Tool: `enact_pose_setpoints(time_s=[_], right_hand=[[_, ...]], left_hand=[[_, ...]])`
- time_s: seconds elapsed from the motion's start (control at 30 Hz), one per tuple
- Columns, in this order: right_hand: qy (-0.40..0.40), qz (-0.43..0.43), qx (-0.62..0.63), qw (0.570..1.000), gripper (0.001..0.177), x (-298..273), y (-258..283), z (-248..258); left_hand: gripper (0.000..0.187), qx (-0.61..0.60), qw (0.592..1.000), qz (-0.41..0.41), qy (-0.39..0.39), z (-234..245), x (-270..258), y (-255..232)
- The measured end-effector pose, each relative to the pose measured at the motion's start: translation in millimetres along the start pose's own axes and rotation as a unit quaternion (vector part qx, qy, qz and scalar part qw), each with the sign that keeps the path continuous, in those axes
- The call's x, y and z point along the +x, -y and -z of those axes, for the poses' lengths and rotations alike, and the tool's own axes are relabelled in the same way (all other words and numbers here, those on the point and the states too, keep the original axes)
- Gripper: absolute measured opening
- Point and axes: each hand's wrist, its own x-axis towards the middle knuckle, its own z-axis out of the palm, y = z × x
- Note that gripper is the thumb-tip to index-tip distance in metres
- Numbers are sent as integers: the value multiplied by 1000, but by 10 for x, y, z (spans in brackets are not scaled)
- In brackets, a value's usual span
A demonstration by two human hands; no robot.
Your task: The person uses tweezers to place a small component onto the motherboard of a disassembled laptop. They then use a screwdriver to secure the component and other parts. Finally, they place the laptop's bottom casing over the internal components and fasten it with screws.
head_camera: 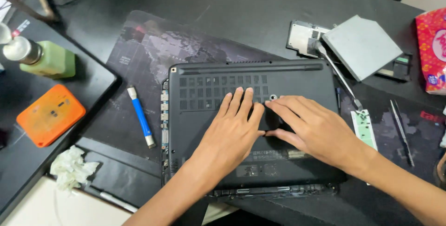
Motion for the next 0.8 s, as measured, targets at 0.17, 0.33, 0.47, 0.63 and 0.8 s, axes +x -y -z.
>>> enact_pose_setpoints(time_s=[0.17, 0.33, 0.47, 0.63, 0.8], right_hand=[[16, -4, -50, 999, 53, 7, 15, -69], [-16, -17, -72, 997, 53, -33, -17, -138], [-19, -43, -45, 998, 54, -88, -56, -174], [0, -40, -76, 996, 56, 2, 59, -65], [-10, -14, -131, 991, 59, 31, 148, -108]], left_hand=[[56, -39, 997, 26, -60, -32, -222, 88], [62, 1, 990, 73, -123, -45, -463, 221], [62, -14, 987, 77, -143, -64, -494, 255], [60, 14, 989, 55, -139, -81, -467, 244], [60, 4, 989, 52, -140, -46, -476, 245]])
